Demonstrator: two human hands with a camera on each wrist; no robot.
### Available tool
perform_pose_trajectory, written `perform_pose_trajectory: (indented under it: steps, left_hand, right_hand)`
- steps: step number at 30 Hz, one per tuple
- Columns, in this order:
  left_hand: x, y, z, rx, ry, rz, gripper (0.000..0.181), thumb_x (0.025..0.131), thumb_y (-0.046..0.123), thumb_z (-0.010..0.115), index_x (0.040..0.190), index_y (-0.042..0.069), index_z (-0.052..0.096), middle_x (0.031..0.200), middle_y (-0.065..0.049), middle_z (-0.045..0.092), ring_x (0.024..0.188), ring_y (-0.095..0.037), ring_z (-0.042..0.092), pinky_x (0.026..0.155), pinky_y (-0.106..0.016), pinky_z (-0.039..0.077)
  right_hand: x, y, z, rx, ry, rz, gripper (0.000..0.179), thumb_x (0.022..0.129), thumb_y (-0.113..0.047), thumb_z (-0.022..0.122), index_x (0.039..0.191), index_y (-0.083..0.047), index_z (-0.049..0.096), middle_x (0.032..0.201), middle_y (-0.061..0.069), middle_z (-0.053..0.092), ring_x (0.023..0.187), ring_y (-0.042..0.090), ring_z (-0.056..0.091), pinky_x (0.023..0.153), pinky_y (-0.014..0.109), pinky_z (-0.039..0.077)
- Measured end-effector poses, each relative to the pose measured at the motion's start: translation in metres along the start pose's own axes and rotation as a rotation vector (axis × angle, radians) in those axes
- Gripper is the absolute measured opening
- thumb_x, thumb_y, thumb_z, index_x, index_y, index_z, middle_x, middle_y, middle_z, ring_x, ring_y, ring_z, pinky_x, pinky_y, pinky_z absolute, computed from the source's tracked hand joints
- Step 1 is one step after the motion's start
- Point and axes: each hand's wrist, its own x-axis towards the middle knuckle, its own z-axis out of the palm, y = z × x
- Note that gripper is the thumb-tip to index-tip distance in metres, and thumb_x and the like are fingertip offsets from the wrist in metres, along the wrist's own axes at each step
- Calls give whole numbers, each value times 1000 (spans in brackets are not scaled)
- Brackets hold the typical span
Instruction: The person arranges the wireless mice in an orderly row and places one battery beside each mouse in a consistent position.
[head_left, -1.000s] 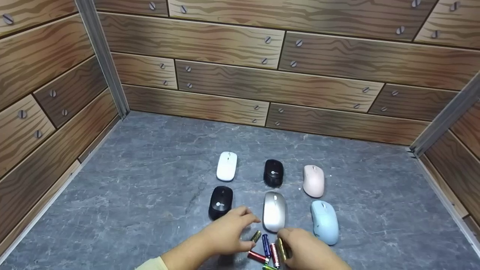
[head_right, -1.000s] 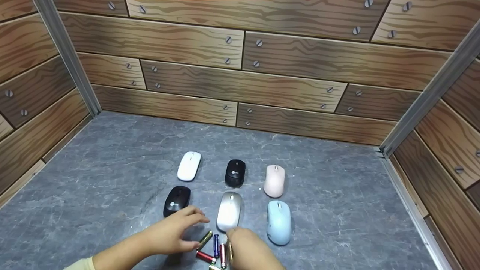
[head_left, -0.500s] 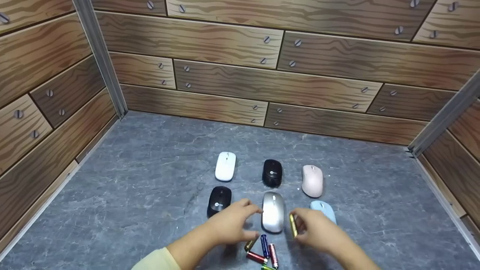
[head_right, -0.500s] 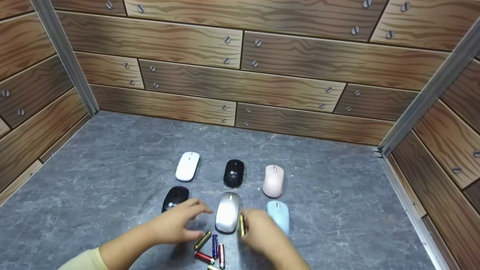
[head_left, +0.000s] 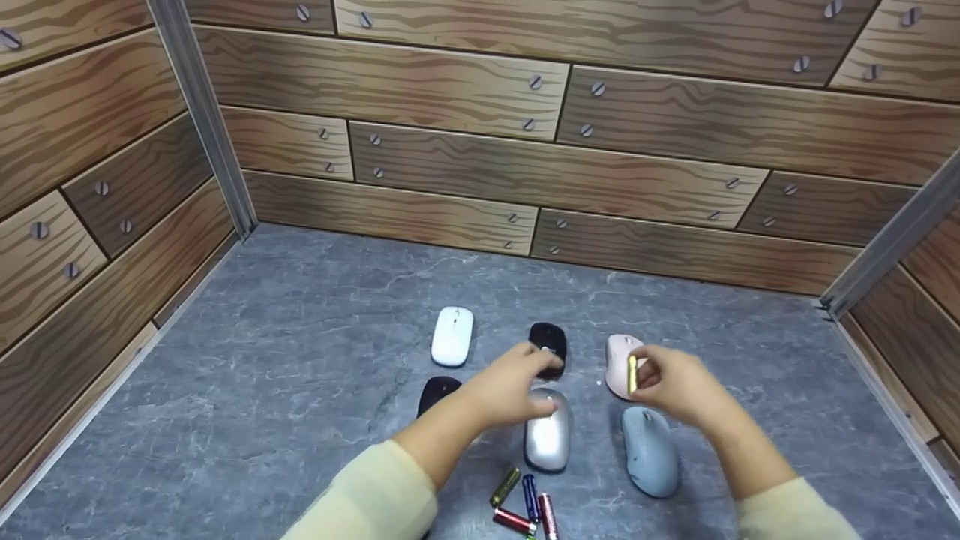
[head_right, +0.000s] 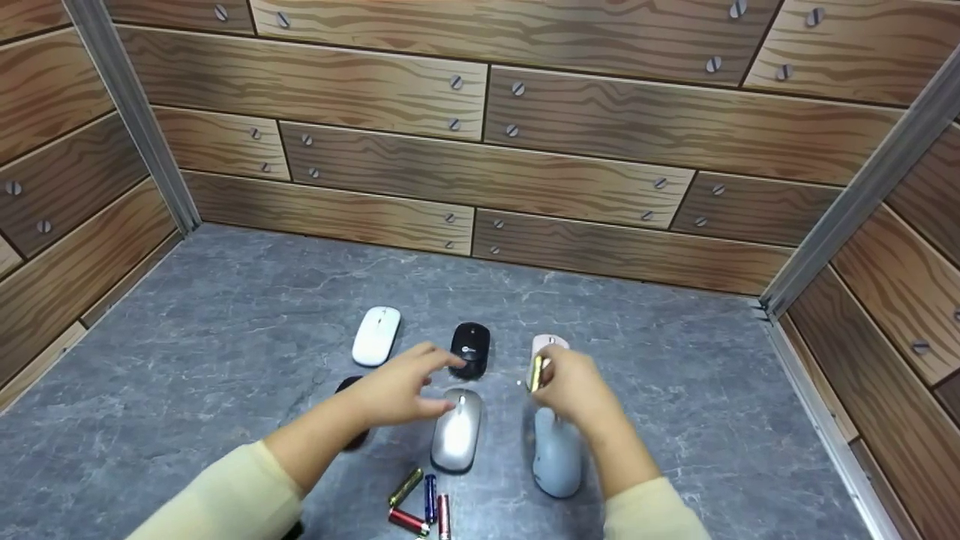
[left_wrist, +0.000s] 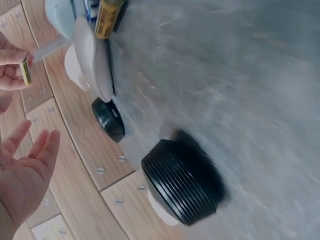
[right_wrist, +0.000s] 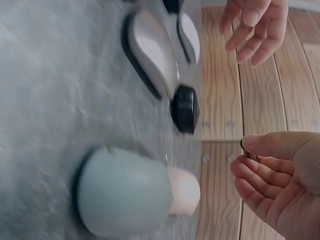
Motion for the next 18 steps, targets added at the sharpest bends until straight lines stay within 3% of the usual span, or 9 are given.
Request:
perform_pose_trajectory:
  steps: [10, 14, 18]
  left_hand:
    - [37, -8, 8, -45, 46, -107, 49, 78, 31, 69, 122, 17, 54, 125, -6, 49, 115, -19, 48, 99, -31, 37]
    - [44, -7, 10, -41, 39, -123, 48, 78, 31, 69, 122, 17, 54, 125, -6, 49, 114, -19, 48, 98, -30, 38]
    - [45, -6, 14, -26, 23, -99, 50, 78, 30, 70, 123, 15, 54, 122, -8, 49, 113, -19, 49, 98, -28, 38]
  right_hand:
    - [30, 40, -14, -111, 28, 100, 49, 68, -2, 68, 111, 13, 51, 78, 10, 60, 67, 19, 55, 57, 32, 46]
    - [36, 63, -12, -192, 42, 127, 49, 66, -2, 66, 109, 15, 51, 76, 13, 57, 68, 23, 53, 58, 37, 46]
    - [39, 83, -5, -261, -2, 182, 48, 67, -3, 66, 109, 15, 52, 80, 17, 58, 73, 29, 53, 64, 44, 46]
